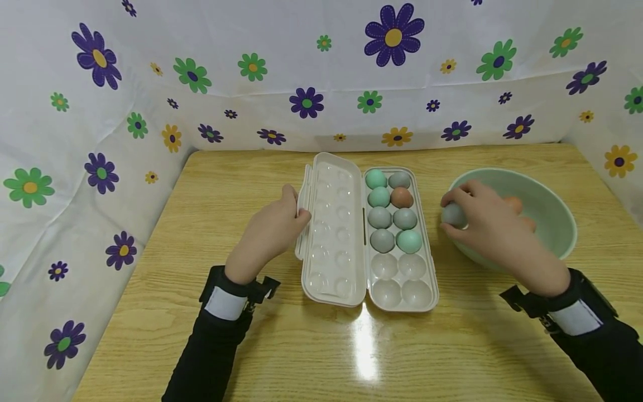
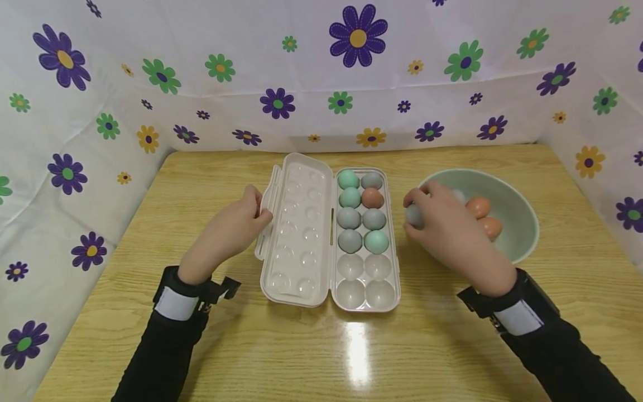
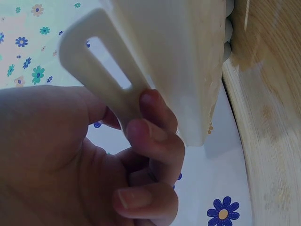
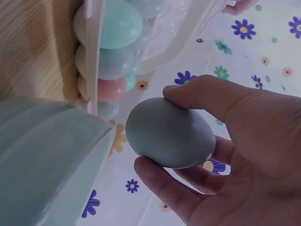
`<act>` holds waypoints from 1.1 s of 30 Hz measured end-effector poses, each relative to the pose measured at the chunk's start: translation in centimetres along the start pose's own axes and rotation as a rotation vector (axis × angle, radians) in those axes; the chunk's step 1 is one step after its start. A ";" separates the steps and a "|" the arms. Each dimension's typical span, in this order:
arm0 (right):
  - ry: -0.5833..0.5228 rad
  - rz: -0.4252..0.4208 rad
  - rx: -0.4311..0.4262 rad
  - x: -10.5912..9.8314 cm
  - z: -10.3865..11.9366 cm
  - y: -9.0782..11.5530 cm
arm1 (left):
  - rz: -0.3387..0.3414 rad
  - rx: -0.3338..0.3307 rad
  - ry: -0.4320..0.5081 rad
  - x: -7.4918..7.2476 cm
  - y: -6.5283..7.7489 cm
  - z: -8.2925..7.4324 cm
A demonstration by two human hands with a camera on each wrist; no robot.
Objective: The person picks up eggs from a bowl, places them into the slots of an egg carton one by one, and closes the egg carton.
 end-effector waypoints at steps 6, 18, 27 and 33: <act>-0.037 -0.015 -0.157 0.7 1.2 -0.2 | 0.003 -0.006 0.002 0.0 0.0 0.1; -0.057 0.032 -0.385 5.3 3.8 -0.2 | -0.006 0.010 0.008 0.0 0.0 0.1; -0.051 0.025 -0.521 8.1 4.8 0.1 | 0.000 0.010 0.002 0.0 0.0 0.0; -0.042 0.065 -0.511 9.0 5.0 0.3 | -0.003 0.006 -0.001 0.0 0.1 0.0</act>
Point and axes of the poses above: each hand's wrist, its own y-axis away from the middle knuckle, its own x-axis out of the palm, z = x × y, the point moved 1 cm from there along -y, towards the middle knuckle, and after that the axes turned 8 degrees about -y, right-handed, at the moved point
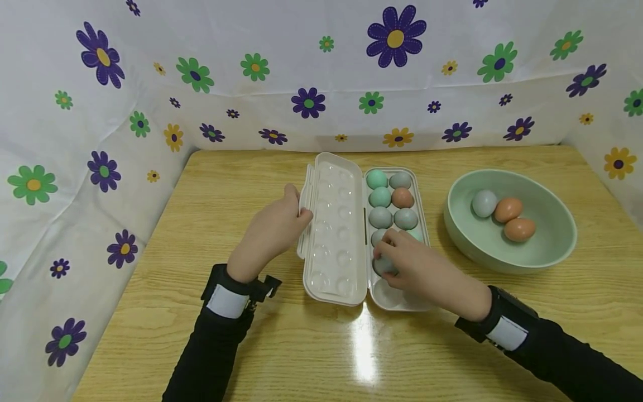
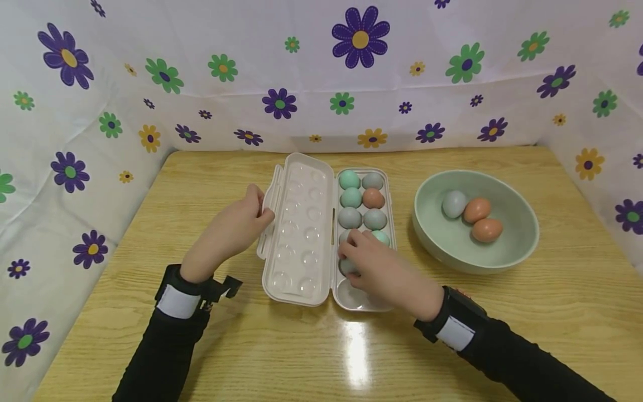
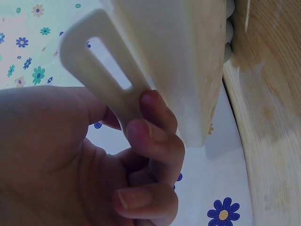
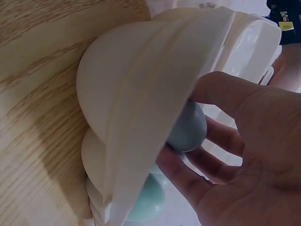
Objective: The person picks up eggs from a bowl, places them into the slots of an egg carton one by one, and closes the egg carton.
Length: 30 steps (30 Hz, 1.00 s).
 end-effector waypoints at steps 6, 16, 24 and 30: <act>0.028 -0.010 -0.034 0.1 0.2 0.1 | 0.002 -0.002 -0.001 0.1 0.0 0.1; 0.028 0.001 -0.021 0.2 0.2 0.4 | 0.004 -0.003 0.004 0.2 0.0 0.1; 0.024 -0.018 -0.038 -0.6 0.1 0.3 | -0.002 -0.001 0.002 0.1 0.0 0.1; 0.026 -0.005 -0.013 -1.7 0.0 0.2 | -0.002 0.001 0.000 0.0 0.0 0.0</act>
Point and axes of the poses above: each hand's wrist, its own y-axis away from the middle knuckle, its own x-axis out of the palm, z = x × y, the point moved 1 cm from there along -y, towards the middle knuckle, and after that the axes turned 8 degrees about -y, right-handed, at the moved point
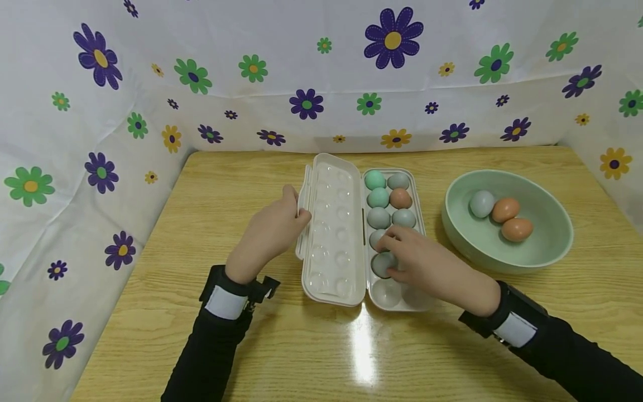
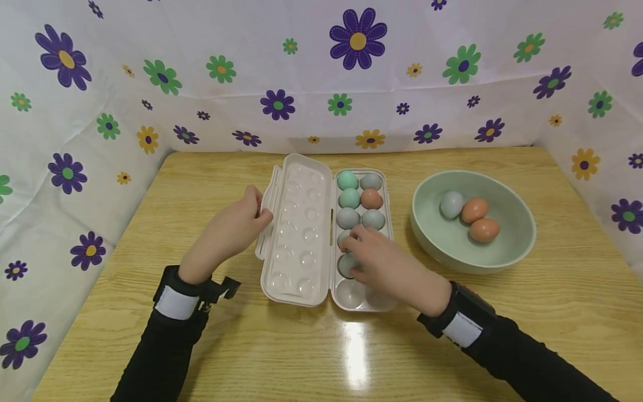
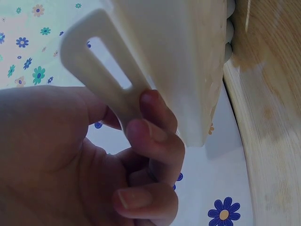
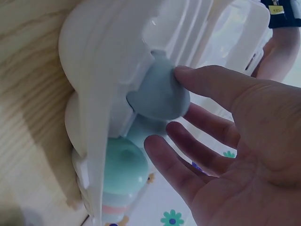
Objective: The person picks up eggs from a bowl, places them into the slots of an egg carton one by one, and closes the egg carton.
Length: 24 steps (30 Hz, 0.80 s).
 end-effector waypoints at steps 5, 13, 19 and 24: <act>-0.005 0.011 0.053 -1.0 -0.3 0.1 | 0.001 -0.002 0.004 0.0 0.0 0.0; -0.035 -0.015 0.209 -4.0 -1.5 0.3 | -0.003 0.002 0.005 0.0 0.1 0.1; 0.015 -0.032 0.361 -7.0 -3.5 0.9 | -0.001 -0.002 0.002 -0.1 0.1 0.1; 0.056 -0.054 0.464 -8.8 -6.5 2.4 | 0.002 0.000 0.000 -0.1 0.1 0.0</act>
Point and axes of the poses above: each hand's wrist, its own y-axis away from the middle knuckle, its own x-axis out of the palm, z = x × y, the point moved 1 cm from there along -y, towards the middle knuckle, and after that the axes turned 8 degrees about -y, right-handed, at the moved point
